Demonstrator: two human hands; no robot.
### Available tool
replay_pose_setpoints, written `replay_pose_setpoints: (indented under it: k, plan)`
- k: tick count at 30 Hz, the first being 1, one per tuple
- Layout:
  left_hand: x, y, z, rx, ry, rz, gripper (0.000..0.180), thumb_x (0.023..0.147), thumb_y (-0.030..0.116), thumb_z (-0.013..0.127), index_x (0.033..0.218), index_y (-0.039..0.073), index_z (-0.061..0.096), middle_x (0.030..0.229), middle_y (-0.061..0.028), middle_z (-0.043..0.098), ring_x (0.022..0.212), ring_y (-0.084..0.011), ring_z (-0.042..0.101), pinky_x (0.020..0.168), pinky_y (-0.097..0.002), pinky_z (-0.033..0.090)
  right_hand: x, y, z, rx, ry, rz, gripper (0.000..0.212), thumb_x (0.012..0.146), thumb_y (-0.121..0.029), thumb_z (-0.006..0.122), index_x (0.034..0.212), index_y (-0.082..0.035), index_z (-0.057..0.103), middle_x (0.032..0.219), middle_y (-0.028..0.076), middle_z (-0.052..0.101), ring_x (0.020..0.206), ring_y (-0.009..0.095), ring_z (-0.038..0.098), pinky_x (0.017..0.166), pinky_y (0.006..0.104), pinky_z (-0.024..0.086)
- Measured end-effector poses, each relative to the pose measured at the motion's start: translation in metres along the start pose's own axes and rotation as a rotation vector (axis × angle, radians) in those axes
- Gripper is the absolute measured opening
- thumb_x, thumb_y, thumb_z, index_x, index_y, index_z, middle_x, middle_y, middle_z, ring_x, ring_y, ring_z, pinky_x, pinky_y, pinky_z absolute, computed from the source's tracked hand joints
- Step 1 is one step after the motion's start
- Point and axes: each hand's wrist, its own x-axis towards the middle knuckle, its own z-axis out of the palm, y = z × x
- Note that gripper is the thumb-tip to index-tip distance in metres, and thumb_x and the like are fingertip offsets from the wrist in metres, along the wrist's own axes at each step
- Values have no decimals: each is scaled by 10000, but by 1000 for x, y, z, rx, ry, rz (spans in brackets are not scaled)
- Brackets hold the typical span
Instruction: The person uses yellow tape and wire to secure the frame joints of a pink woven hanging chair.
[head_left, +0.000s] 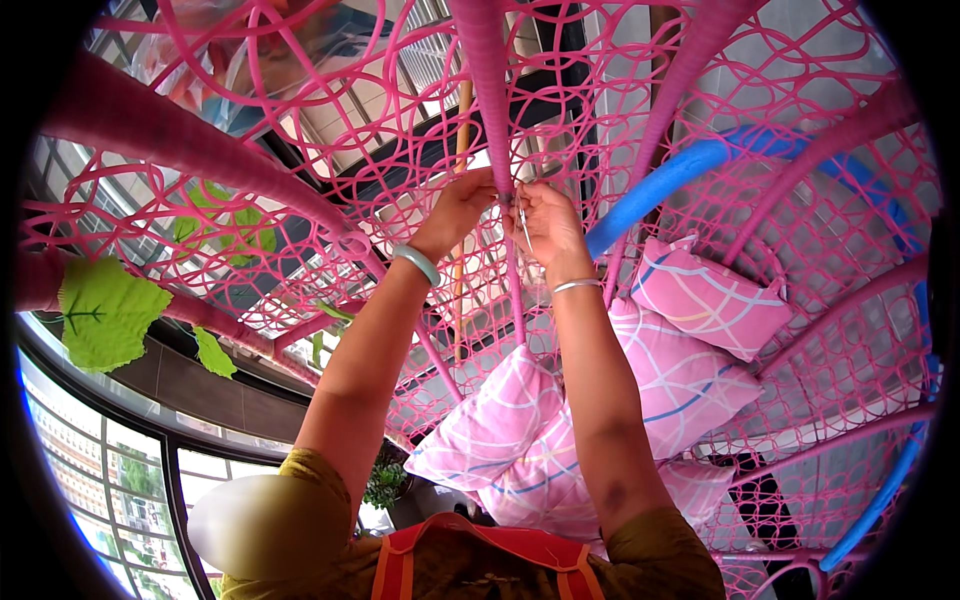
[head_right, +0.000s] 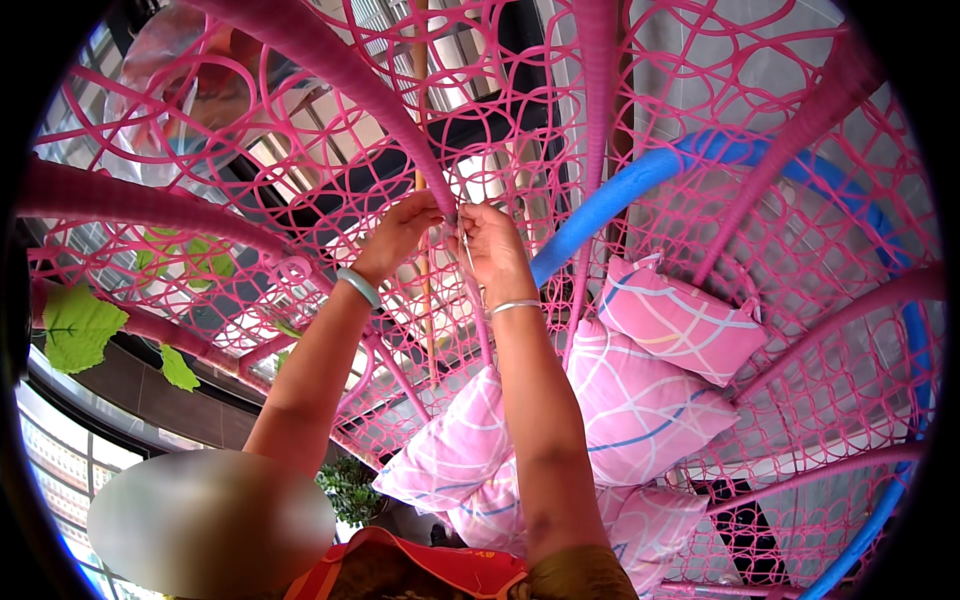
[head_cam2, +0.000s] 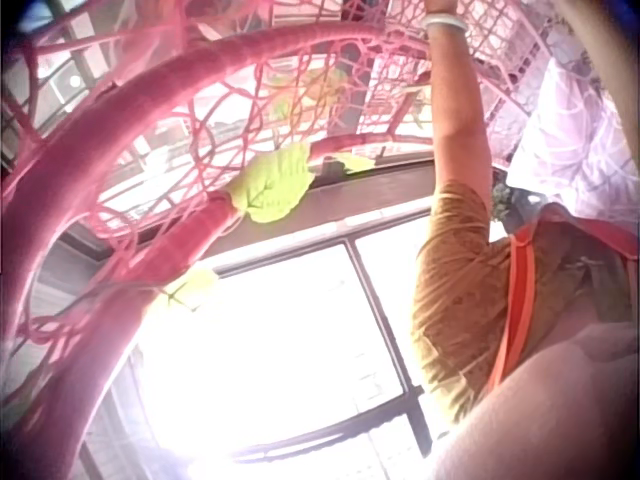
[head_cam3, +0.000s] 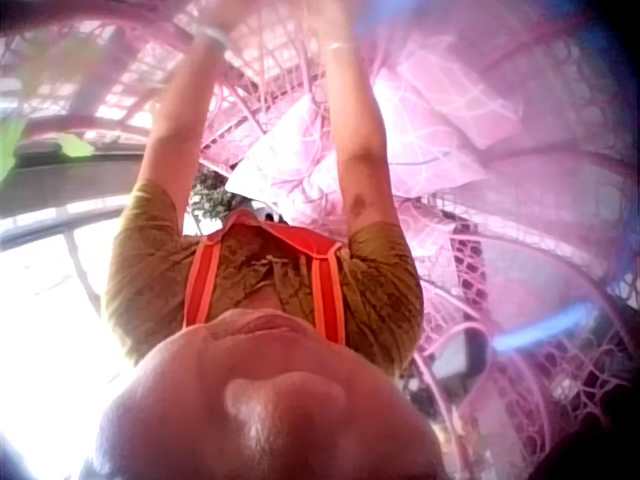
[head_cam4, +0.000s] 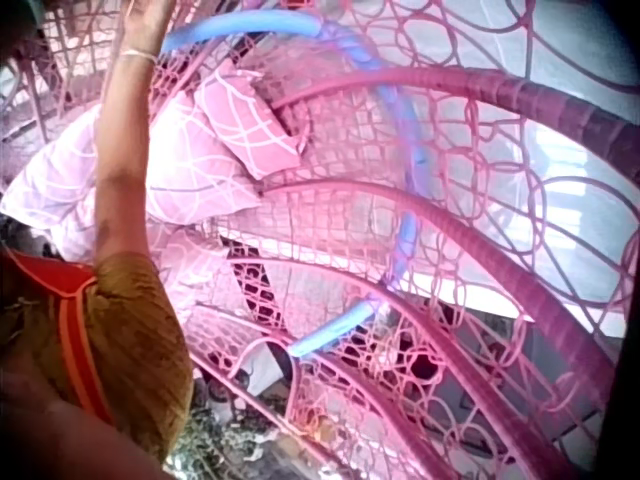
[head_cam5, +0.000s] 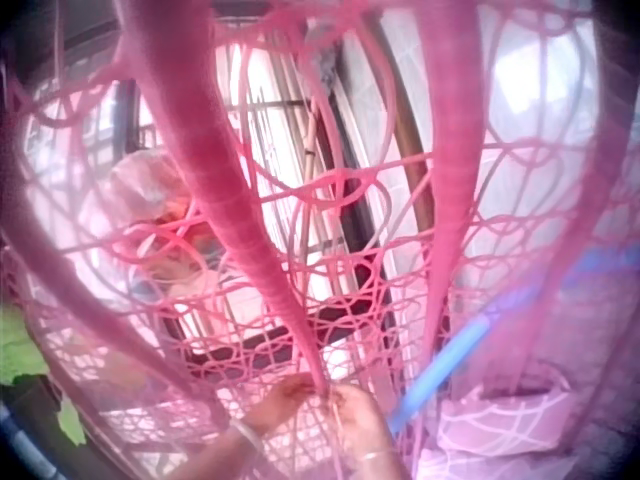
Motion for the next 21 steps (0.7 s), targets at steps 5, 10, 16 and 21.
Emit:
replay_pose_setpoints:
  k: [5,10,16,21]
  plan:
    - [1,4,3,-9,2,-10,307,843,-23,404,1138,-24,489,1093,-98,560,1038,-174,523,940,-286,386,11,2,-8,6,-14,-35,97,804,-154,565,810,-60,586,709,23,576,679,149,549,617,267,456]
    - [-4,16,7,60,54,-68,283,830,40,465,1100,-17,523,1045,-80,585,1007,-158,526,906,-274,384,13,12,-6,27,22,-96,87,804,-146,587,815,-59,590,701,24,578,667,150,556,612,270,457]
    - [-7,25,10,98,56,-66,299,817,98,505,1096,-6,531,1032,-79,589,997,-160,523,904,-280,374,14,16,-8,109,7,-102,77,795,-142,607,801,-67,595,694,19,579,657,135,552,612,269,452]
    - [-8,29,11,108,68,-88,311,814,106,508,1102,-10,526,1050,-89,582,1014,-167,519,912,-281,371,7,14,-1,124,-9,-87,72,796,-140,609,794,-68,598,667,4,569,650,126,549,613,265,452]
